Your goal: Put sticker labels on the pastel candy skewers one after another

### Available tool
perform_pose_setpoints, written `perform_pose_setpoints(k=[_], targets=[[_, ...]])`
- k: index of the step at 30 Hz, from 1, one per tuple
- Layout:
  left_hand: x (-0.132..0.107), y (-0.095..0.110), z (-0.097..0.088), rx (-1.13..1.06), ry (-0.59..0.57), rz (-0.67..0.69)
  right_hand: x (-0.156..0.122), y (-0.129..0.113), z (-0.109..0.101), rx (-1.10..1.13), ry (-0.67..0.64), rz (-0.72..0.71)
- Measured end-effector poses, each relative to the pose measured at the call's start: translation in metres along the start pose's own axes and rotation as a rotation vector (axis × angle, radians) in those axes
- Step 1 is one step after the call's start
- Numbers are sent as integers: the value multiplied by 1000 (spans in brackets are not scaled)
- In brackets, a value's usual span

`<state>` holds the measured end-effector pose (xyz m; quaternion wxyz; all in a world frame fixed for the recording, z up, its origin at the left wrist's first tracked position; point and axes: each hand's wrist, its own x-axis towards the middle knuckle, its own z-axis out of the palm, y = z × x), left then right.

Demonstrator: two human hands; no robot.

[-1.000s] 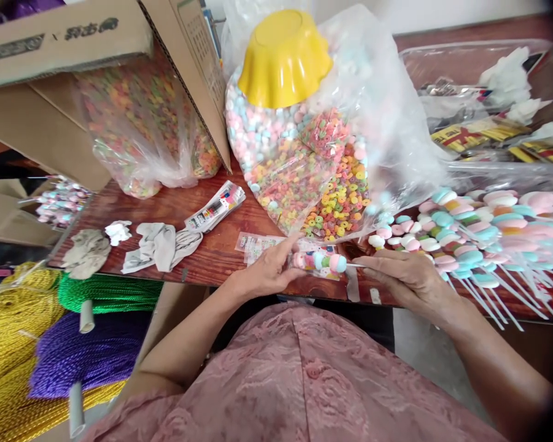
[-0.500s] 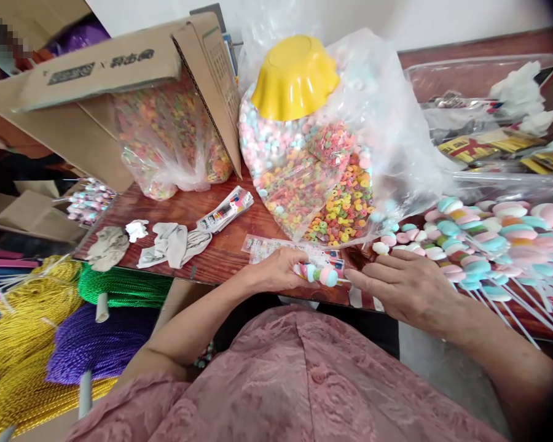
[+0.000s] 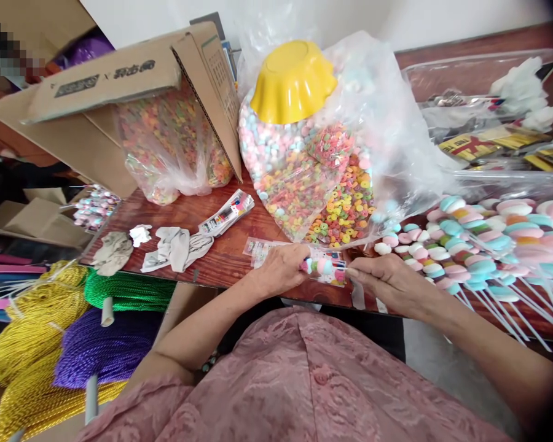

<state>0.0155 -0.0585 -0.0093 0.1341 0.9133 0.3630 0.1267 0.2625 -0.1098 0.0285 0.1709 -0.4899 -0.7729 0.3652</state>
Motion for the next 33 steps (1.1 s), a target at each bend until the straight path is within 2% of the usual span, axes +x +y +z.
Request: perform_pose_setpoints(k=[4,8,11,13,15,18,22,24,27,30,31,33], targets=[[-1,2,-1,-39,-30,-4,3,1,3,-139,66,-57],[-5,4,-8,-133,-111,-91,4,6,2,-371,232,-105],[-6,5,-12,-339,-166,-162,5,9,5,-581,254,-297],[-5,7,-14,-489,-221,-158,7,11,8,-675,221,-434],[-3,10,-15,-572,-279,-136,9,10,10,-737,193,-503],[0,15,-14,-550,-329,-151,14,2,11,-726,78,-502],[4,23,-5,-484,-324,-165,24,-16,16,-641,-147,-335],[6,26,0,-501,-308,-173,31,-23,21,-597,-194,-267],[6,25,-2,-601,-243,-142,39,-28,26,-535,-176,-273],[4,15,-20,-765,-172,-145,42,-27,19,-461,-102,-343],[3,10,-27,-829,-188,-177,41,-26,14,-434,-74,-354],[-1,2,-39,-983,-294,-287,41,-25,3,-386,-21,-343]])
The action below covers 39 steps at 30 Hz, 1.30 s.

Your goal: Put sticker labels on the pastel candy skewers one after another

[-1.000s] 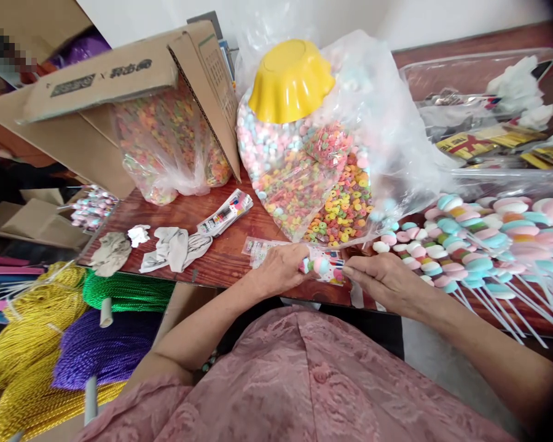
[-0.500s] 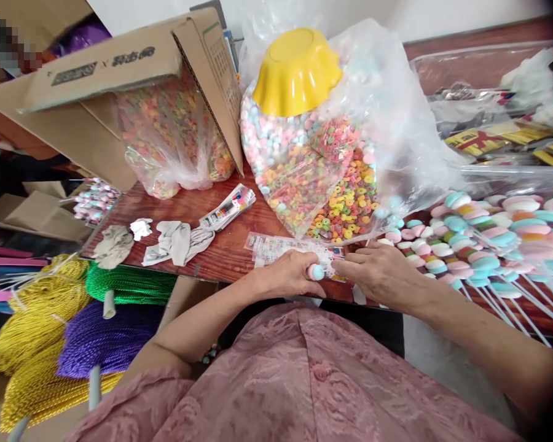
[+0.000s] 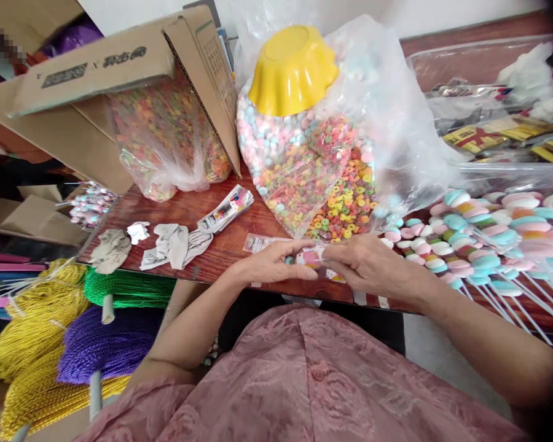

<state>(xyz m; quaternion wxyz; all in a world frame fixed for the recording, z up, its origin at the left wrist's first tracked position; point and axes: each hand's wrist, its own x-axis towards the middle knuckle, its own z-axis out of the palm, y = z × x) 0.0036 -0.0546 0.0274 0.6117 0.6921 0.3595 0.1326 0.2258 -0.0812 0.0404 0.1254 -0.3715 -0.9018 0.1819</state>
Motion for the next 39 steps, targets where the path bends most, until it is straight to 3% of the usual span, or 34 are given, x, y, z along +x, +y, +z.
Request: perform_pose_setpoints(k=[3,5,8,10,13,16,18,20,25,28,31,34,39], targets=[[-4,-1,-5,-274,-58,-171,0,5,-10,132,132,40],[-1,-5,3,-421,44,-186,2,5,-10,289,257,69],[8,-11,22,-572,279,-113,6,0,1,487,398,125],[13,-14,34,-623,398,-35,7,-2,14,506,461,165],[15,-13,45,-681,469,74,5,-3,30,524,503,196],[14,-9,48,-709,563,109,2,-9,39,684,616,224],[12,-6,50,-625,668,158,2,-18,45,794,745,257],[13,-8,52,-550,736,223,3,-28,55,824,783,325],[10,-21,56,-764,636,162,11,-34,73,762,797,460],[3,-25,53,-852,495,130,13,-26,69,745,777,372],[-3,-26,51,-762,409,111,16,-25,64,592,751,267],[-6,-24,52,-651,405,117,19,-33,66,405,838,224],[-9,-18,50,-666,352,126,28,-44,69,282,1022,258]])
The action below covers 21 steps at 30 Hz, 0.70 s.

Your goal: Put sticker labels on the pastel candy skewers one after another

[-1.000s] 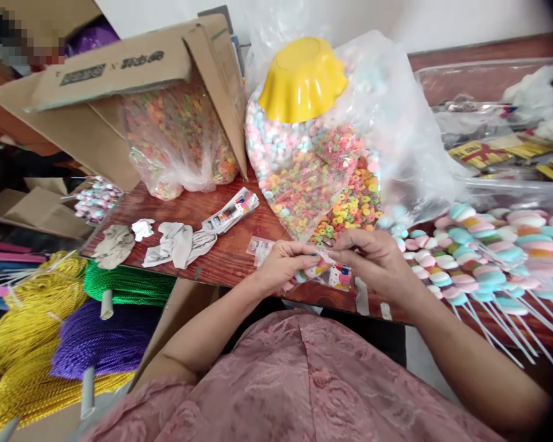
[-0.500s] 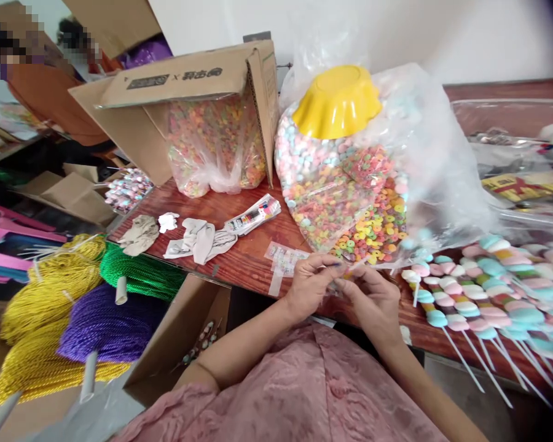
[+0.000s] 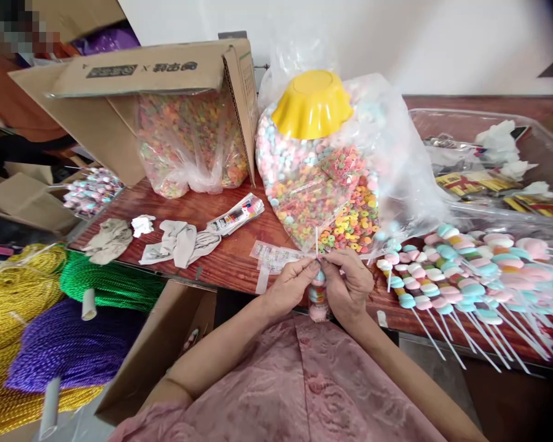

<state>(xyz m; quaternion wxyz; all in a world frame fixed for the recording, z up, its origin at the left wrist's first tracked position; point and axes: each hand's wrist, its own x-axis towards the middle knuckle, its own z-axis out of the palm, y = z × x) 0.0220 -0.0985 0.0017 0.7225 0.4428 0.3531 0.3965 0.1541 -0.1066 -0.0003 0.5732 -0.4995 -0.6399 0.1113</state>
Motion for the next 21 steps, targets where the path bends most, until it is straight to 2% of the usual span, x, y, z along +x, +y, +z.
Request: perform_pose_setpoints(k=[4,7,9,10,11,13,15,16,19,21], targets=[[2,0,-2,-40,-36,-7,2,2,9,-9,2,4],[6,-7,-4,-150,31,-34,4,11,12,31,-35,-12],[9,-11,-9,-233,58,-89,9,19,5,10,-76,-86],[9,-11,-12,-264,38,-132,13,22,0,-32,-128,-176],[9,-10,-16,-282,-6,-184,18,25,-8,-92,-208,-299],[7,-6,-26,-282,-156,-299,28,28,-23,-230,-471,-591],[4,-1,-35,-253,-330,-388,36,28,-35,-307,-689,-777],[2,1,-39,-233,-415,-428,38,27,-38,-313,-751,-828],[-5,8,-47,-147,-606,-506,37,20,-38,-263,-788,-926],[-11,13,-48,38,-614,-460,32,16,-30,-285,-798,-903]])
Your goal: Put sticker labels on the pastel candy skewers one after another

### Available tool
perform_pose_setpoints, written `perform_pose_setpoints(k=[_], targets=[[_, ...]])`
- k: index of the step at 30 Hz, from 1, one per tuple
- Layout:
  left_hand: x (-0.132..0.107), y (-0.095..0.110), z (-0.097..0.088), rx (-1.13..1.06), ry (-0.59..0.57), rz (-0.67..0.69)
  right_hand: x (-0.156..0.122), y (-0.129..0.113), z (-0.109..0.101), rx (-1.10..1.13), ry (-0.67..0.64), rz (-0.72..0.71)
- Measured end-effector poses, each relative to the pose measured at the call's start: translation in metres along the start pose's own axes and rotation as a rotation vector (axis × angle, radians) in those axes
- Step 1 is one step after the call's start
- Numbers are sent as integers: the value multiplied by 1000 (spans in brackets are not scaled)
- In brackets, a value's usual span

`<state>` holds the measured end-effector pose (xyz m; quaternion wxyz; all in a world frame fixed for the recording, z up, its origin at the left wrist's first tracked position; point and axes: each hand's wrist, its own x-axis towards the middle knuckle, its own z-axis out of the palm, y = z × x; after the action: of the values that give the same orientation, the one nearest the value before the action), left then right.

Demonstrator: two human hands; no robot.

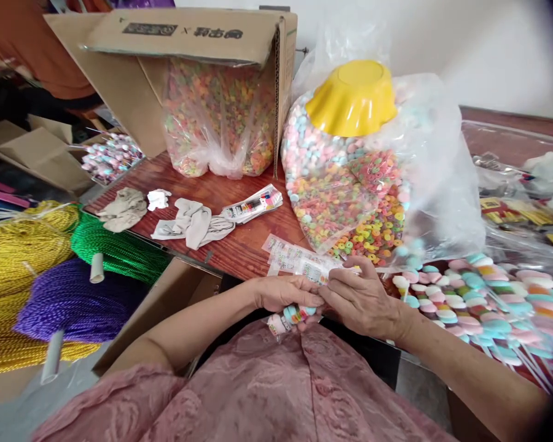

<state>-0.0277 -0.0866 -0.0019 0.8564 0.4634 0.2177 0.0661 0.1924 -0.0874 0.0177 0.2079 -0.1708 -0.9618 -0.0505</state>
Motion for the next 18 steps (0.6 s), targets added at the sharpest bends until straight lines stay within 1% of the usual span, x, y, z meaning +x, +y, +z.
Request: perform_pose_setpoints(k=[1,3,4,5,6,7,8,9,10,11,12,13,15,16,18], targets=[[-4,1,2,164,95,27,4,-2,4,2,-20,55],[-12,3,6,621,398,113,13,-1,15,53,-91,221],[-16,3,7,867,551,156,19,1,20,120,-149,309],[-19,2,8,1082,672,193,26,6,24,213,-216,387],[-22,0,6,1240,759,221,33,12,27,319,-287,449],[-24,-2,3,1331,815,244,40,20,29,422,-346,483],[-27,-4,-1,1353,855,272,48,30,30,504,-381,487],[-29,-6,-7,1313,895,306,56,41,30,547,-380,463],[-31,-8,-13,1220,942,344,63,53,29,537,-347,421],[-33,-8,-19,1079,984,377,69,65,28,473,-297,379],[-34,-8,-24,899,1011,403,74,77,28,358,-260,347],[-36,-7,-28,691,1024,414,77,88,29,216,-255,330],[-38,-4,-31,258,1011,385,81,106,35,-44,-339,279],[-38,-2,-32,68,992,361,81,112,39,-135,-396,239],[-36,2,-31,-202,953,339,80,119,48,-224,-479,141]])
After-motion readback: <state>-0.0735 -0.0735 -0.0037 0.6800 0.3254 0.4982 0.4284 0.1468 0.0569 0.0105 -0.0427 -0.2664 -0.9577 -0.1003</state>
